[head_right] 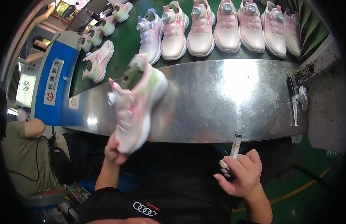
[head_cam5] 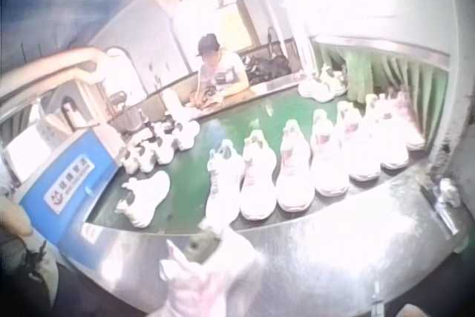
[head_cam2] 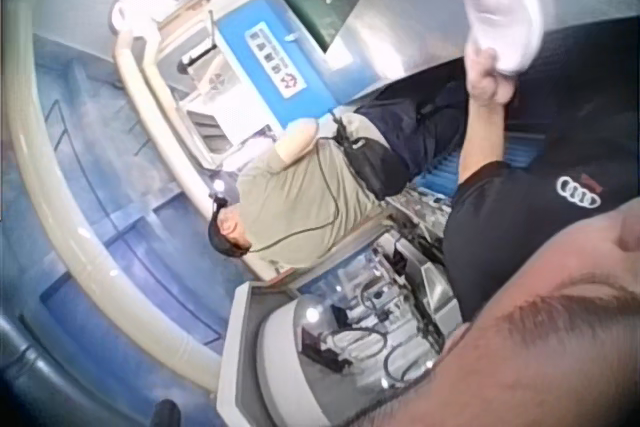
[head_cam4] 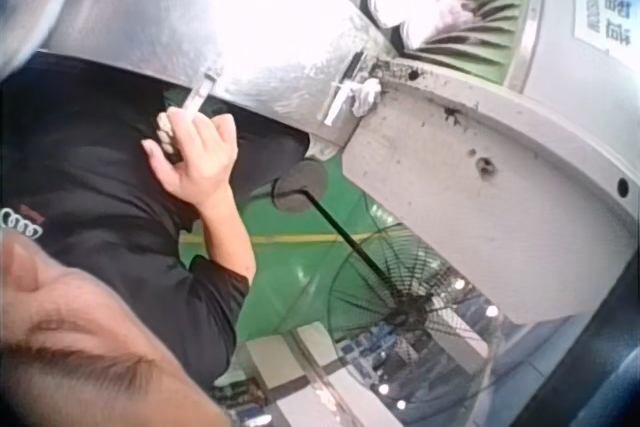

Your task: The person applies adhesive around the soles of shoes using a syringe, places the shoes on a conveyor belt, refills the syringe with liquid from a bottle, and wipes it with a cloth.

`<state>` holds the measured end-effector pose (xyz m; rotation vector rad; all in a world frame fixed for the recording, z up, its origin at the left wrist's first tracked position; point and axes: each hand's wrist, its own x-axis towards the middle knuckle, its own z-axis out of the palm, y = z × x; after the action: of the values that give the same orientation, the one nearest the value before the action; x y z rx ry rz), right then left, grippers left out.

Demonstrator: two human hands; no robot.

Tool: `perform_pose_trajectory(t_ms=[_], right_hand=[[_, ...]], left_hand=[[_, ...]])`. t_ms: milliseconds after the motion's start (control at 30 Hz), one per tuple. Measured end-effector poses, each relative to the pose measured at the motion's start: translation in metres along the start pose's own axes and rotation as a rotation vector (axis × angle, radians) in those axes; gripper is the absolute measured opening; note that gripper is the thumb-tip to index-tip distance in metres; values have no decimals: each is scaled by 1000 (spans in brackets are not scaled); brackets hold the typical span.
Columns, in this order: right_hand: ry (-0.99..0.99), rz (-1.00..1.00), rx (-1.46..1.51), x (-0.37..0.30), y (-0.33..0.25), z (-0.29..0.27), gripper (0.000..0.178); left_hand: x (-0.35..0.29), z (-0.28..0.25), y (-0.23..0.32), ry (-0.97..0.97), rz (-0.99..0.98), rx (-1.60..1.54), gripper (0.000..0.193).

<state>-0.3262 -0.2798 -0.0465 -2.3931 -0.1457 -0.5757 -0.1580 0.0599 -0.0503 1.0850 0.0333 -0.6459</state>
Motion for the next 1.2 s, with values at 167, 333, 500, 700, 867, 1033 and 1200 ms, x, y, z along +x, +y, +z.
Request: perform_pose_trajectory(t_ms=[167, 333, 500, 700, 867, 1033, 1200], right_hand=[[20, 43, 7, -6, 4, -4, 42], [6, 82, 64, -9, 6, -4, 42], [1, 106, 60, -3, 13, -12, 41], [6, 302, -19, 2, 41, -24, 20], [-52, 277, -384, 10, 59, -48, 23], [-230, 274, -704, 27, 73, -63, 16], [-418, 267, -810, 44, 68, -63, 14]], left_hand=[[92, -57, 48, 57, 182, 39, 48], [215, -62, 93, 177, 159, 208, 35], [275, -74, 85, 139, 14, 308, 33], [247, -131, 118, 246, 50, 624, 39], [221, -219, 134, 261, 208, 161, 47], [239, -267, 145, 575, 350, -258, 78], [251, -343, 170, 627, 360, -240, 70]])
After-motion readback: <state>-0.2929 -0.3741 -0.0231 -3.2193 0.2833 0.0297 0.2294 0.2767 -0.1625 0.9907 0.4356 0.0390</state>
